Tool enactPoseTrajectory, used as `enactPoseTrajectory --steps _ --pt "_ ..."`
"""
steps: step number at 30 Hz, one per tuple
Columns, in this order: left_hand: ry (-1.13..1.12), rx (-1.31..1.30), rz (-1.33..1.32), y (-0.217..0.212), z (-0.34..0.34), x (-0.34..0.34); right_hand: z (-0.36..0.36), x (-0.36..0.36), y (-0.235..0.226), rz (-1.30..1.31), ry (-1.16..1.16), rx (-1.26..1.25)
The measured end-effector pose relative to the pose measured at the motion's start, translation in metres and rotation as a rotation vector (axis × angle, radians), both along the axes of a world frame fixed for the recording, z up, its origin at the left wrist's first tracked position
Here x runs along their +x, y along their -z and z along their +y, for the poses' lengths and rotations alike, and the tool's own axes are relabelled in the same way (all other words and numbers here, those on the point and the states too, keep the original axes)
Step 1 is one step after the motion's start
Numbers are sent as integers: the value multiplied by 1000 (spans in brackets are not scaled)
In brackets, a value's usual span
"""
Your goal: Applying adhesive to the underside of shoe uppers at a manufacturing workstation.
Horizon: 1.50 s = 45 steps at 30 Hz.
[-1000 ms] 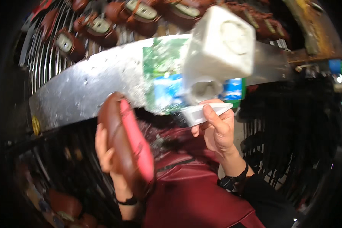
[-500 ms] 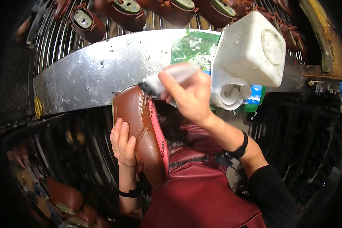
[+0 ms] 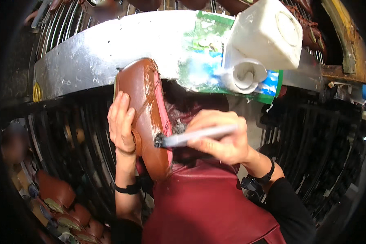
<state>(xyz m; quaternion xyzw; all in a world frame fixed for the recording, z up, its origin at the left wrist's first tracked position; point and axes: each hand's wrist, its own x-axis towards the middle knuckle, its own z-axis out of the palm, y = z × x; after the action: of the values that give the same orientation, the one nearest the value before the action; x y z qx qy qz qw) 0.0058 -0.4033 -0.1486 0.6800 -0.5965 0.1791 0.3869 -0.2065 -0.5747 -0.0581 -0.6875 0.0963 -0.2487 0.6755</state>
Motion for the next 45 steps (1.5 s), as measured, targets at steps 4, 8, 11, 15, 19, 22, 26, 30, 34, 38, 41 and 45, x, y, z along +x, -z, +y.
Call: enactPoseTrajectory --steps 4,8,11,15,19,22,26,30,34,38,41,45 --pt "-11 -57 -15 -5 -7 -3 26 -25 -13 -239 -259 -227" --pt "-13 -67 -37 -6 -11 -5 34 -43 -30 -184 -219 -232" --pt "-30 -15 -41 -15 -9 -8 16 -35 -49 104 -4 201" --pt "-69 23 19 -25 -12 -14 17 -23 -53 167 119 429" --pt "-86 48 85 -51 -20 -18 8 -16 -65 -104 -73 -112" --pt "-126 125 117 -64 -27 -13 -2 -10 -89 -84 -100 -240" --pt "-136 206 246 -88 -40 -2 -16 2 -108 -107 -77 -325" --pt "-88 279 389 -114 -54 17 -36 22 -121 -179 -62 -390" --pt "7 298 509 -133 -68 36 -64 45 -122 -286 -57 -448" --pt "104 406 609 -137 -82 60 -91 54 -81 -251 37 -463" --pt "173 157 988 -99 -74 77 -87 35 -14 -74 177 -364" --pt "122 -72 1198 -76 -60 72 -62 -19 -6 92 610 99"
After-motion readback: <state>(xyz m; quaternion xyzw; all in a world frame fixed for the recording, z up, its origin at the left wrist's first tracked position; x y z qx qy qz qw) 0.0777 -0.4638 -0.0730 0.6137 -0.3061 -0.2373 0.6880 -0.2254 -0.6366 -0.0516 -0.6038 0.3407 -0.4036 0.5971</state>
